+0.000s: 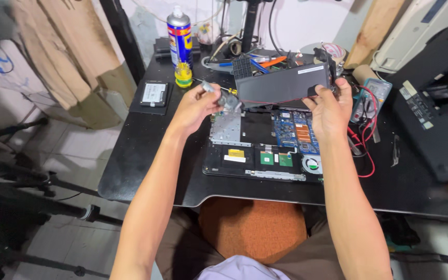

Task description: The person disassembles a laptop on a workbench by removing internal components, handles a battery pack, and uses a precision screwdriver to work on the motherboard and internal wiring.

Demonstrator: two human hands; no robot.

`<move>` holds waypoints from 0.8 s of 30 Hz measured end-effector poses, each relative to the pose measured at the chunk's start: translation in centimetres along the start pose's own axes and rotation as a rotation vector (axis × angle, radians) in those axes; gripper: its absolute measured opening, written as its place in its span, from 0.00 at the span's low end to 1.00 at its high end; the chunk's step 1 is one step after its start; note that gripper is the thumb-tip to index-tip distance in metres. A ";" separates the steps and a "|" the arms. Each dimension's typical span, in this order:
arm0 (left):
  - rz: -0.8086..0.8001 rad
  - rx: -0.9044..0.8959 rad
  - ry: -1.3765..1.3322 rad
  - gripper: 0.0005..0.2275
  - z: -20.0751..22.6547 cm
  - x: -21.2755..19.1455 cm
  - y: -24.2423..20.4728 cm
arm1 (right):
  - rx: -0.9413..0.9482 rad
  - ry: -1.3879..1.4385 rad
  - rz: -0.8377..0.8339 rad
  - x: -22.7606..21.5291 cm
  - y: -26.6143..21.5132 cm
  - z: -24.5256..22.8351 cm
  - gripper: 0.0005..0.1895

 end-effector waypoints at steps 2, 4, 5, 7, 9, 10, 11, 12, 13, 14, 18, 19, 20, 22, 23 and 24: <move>0.026 -0.037 -0.085 0.11 -1.5 0.5 1.5 | 0.011 0.007 0.025 -1.1 0.0 0.4 0.22; -0.001 -0.065 -0.149 0.12 -2.7 1.2 2.6 | 0.020 0.016 0.046 -2.1 -0.1 0.6 0.22; -0.002 -0.064 -0.149 0.12 -3.0 1.4 2.9 | 0.021 0.007 0.031 -2.3 -0.1 0.8 0.22; 0.010 -0.091 -0.214 0.11 -3.6 1.7 3.0 | 0.024 -0.003 0.018 -2.5 -0.1 1.1 0.22; 0.041 -0.092 -0.205 0.11 -4.1 1.8 3.1 | 0.033 0.015 -0.025 -2.4 -0.2 1.3 0.21; 0.071 -0.092 -0.195 0.11 -4.3 1.8 3.0 | 0.037 0.016 -0.022 -2.4 -0.4 1.4 0.21; 0.073 -0.095 -0.194 0.11 -4.5 1.8 2.8 | 0.044 -0.022 -0.020 -2.3 -0.6 1.5 0.22; 0.090 -0.067 -0.150 0.11 -4.6 1.8 2.5 | 0.052 -0.059 -0.017 -2.1 -0.7 1.5 0.22; 0.111 -0.045 -0.106 0.11 -4.8 1.9 2.1 | 0.060 -0.059 -0.012 -2.0 -0.9 1.5 0.22; 0.116 -0.053 -0.106 0.11 -4.8 1.9 1.9 | 0.056 -0.069 -0.035 -1.8 -1.1 1.5 0.22; 0.160 0.008 0.024 0.10 -4.5 1.9 1.0 | 0.041 -0.146 -0.078 -1.6 -2.0 1.3 0.23; 0.156 0.044 0.052 0.10 -4.4 1.9 0.7 | 0.047 -0.144 -0.076 -1.8 -2.2 1.1 0.23; 0.160 0.039 0.053 0.10 -4.5 1.9 0.3 | 0.047 -0.196 -0.081 -2.0 -2.5 0.9 0.22; 0.190 0.067 0.129 0.10 -4.4 1.6 0.1 | 0.046 -0.246 -0.091 -2.0 -2.7 0.5 0.22; 0.194 0.064 0.128 0.10 -4.5 1.4 -0.1 | -0.023 -0.353 -0.152 -1.9 -3.0 0.1 0.21; 0.164 0.092 0.125 0.09 -4.5 1.4 -0.3 | -0.092 -0.459 -0.212 -1.6 -3.4 -0.3 0.20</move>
Point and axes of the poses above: each hand's wrist, its own y-axis towards the middle knuckle, its own x-axis out of the palm, z = x × y, the point moved 3 cm from there along y, towards the middle knuckle, and after that the axes turned 2 degrees about -y, right-handed, at the moved point
